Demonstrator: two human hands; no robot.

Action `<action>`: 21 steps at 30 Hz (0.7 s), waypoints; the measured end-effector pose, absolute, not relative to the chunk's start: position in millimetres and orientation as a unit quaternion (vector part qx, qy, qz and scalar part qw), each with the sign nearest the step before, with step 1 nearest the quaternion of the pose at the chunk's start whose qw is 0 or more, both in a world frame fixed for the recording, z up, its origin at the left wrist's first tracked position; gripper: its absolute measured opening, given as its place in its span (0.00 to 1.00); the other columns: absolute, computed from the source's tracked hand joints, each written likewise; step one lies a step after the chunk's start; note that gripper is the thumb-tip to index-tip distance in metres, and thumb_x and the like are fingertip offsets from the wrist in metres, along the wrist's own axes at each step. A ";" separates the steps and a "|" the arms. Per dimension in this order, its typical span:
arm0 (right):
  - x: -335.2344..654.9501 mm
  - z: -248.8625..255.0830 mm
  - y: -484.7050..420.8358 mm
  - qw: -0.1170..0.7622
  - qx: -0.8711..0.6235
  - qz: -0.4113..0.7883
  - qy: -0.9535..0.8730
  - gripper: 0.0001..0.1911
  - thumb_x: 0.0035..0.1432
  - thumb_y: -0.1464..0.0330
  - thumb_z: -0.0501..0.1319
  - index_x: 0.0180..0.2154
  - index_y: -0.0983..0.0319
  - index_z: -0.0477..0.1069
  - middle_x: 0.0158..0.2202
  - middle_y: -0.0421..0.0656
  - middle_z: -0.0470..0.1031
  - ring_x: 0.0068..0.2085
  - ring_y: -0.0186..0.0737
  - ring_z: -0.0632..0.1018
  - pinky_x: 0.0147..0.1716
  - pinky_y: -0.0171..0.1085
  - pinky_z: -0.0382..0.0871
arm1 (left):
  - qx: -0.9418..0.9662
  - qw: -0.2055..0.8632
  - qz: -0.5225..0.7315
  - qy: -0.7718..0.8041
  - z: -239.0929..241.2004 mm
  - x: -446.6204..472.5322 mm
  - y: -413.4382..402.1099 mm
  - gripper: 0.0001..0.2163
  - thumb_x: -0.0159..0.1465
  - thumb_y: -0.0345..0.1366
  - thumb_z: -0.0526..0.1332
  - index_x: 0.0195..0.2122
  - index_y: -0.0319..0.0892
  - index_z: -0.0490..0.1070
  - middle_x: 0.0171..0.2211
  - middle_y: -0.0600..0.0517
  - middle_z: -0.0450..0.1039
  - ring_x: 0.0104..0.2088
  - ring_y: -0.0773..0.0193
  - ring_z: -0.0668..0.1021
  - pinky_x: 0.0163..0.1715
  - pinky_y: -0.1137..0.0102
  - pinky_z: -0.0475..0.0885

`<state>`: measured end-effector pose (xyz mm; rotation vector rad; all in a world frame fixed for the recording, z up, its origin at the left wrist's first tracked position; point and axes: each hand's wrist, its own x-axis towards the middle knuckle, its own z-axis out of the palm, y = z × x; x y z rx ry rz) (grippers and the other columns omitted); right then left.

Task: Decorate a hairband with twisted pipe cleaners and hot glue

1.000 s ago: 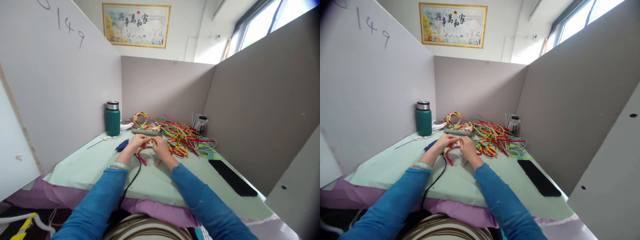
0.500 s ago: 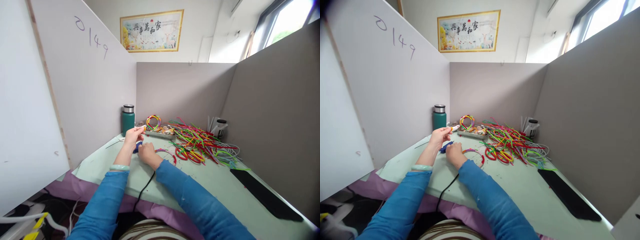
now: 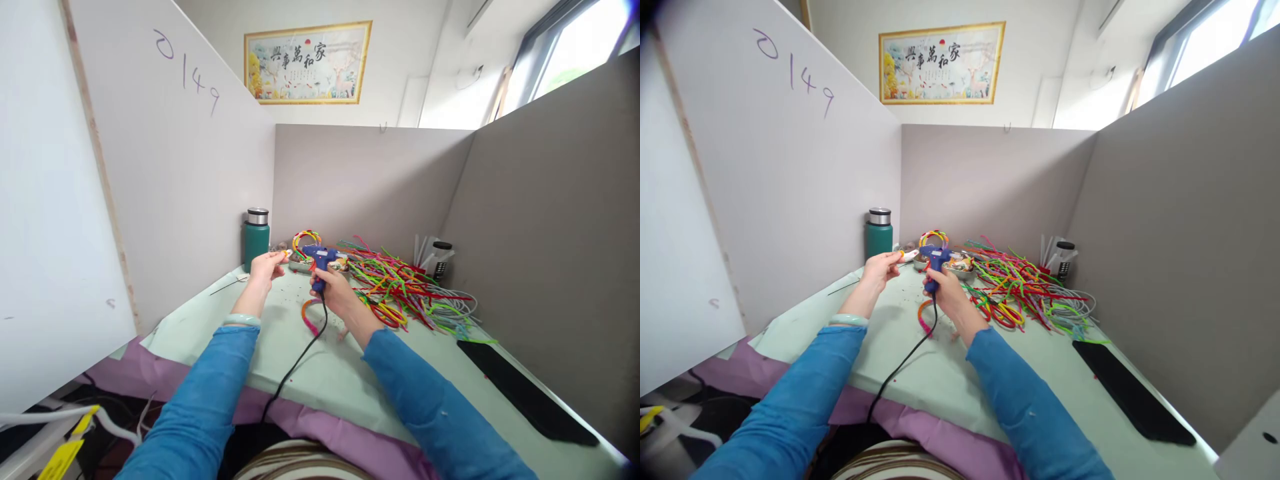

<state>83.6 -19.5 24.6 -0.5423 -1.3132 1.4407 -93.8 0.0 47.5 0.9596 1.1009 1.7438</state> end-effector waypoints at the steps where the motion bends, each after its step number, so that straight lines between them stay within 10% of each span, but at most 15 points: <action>1: 87.2 22.2 -24.3 0.526 -0.226 0.612 -0.546 0.15 0.45 0.61 0.64 0.33 0.61 0.64 0.26 0.38 0.67 0.26 0.32 0.69 0.20 0.30 0.62 | 0.381 0.437 0.681 0.447 40.8 -90.1 3.7 0.13 0.47 0.36 0.69 0.32 0.35 0.71 0.24 0.52 0.74 0.13 0.77 0.66 0.17 0.76 0.66; 21: 92.1 -7.7 -36.6 0.532 -0.318 0.501 -0.604 0.17 0.46 0.55 0.64 0.29 0.62 0.65 0.18 0.34 0.63 0.19 0.29 0.63 0.19 0.31 0.59 | 0.380 0.528 0.608 0.455 11.4 -79.0 11.0 0.08 0.50 0.30 0.66 0.32 0.36 0.72 0.29 0.47 0.78 0.15 0.75 0.69 0.20 0.75 0.69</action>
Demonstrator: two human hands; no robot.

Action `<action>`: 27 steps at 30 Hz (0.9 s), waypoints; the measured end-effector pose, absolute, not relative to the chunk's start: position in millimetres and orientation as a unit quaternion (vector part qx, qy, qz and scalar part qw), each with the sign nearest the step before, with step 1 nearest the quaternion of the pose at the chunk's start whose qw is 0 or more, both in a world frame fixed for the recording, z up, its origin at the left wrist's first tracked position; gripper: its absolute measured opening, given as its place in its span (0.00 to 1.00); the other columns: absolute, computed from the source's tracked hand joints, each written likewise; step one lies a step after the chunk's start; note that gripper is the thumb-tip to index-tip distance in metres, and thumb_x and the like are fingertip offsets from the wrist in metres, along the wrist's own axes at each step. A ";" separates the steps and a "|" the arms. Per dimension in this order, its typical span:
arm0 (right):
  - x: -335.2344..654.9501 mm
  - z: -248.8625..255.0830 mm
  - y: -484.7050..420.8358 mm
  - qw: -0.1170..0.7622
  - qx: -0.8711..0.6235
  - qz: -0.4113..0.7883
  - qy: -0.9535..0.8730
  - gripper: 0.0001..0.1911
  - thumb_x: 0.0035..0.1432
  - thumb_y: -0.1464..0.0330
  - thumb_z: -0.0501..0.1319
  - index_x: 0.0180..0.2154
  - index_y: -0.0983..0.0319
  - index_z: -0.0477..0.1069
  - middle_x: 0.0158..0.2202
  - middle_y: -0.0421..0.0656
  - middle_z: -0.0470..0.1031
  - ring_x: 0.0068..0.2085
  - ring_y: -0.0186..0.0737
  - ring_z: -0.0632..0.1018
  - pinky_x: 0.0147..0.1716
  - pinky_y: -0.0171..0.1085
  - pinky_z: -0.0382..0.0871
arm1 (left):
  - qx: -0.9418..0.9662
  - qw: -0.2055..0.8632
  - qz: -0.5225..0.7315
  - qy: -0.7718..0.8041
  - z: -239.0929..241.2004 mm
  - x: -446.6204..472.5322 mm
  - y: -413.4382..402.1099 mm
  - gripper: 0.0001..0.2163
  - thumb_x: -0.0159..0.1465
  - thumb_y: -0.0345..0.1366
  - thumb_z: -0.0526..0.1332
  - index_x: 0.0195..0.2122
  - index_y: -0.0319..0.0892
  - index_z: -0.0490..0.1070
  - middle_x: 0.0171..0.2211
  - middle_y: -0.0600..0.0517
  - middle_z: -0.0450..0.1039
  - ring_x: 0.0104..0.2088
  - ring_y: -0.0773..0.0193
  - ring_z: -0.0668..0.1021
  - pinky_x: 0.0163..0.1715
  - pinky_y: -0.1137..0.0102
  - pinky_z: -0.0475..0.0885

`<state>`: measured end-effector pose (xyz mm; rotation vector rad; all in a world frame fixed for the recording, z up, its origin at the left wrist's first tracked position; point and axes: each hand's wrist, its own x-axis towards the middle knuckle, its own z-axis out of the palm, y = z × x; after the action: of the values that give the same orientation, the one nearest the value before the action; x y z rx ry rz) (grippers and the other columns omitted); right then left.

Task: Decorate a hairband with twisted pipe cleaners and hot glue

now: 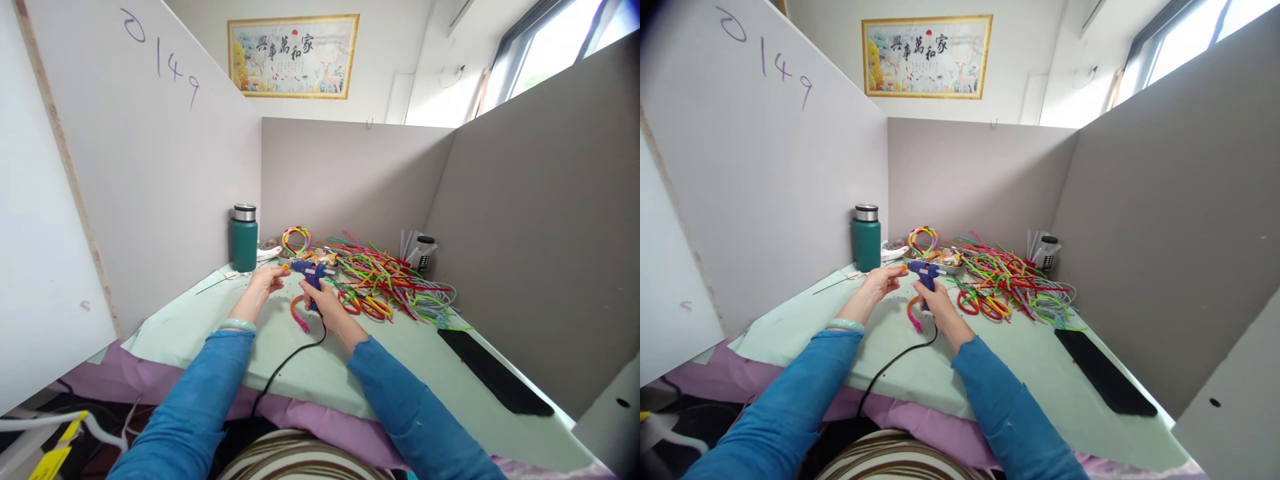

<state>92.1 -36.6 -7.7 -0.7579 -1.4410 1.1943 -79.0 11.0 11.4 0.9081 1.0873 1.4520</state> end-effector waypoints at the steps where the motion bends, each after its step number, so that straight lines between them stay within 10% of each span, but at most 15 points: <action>1: 91.5 -8.3 -36.4 0.528 -0.332 0.494 -0.606 0.17 0.47 0.54 0.63 0.27 0.62 0.64 0.18 0.34 0.63 0.18 0.28 0.63 0.18 0.31 0.58 | 0.381 0.528 0.608 0.454 11.4 -79.1 11.0 0.08 0.50 0.30 0.66 0.32 0.35 0.72 0.29 0.47 0.78 0.15 0.75 0.69 0.20 0.75 0.69; 27: 90.7 -15.7 -29.9 0.496 -0.414 0.357 -0.675 0.21 0.52 0.51 0.57 0.32 0.63 0.66 0.18 0.35 0.65 0.18 0.30 0.66 0.19 0.31 0.59 | 0.394 0.483 0.614 0.485 10.5 -76.7 15.2 0.06 0.53 0.29 0.65 0.32 0.34 0.72 0.30 0.46 0.77 0.14 0.75 0.68 0.19 0.74 0.69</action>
<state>90.7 -29.9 -15.7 -1.0026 -1.6354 0.8646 -76.7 15.2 10.5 0.9599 1.1816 1.4955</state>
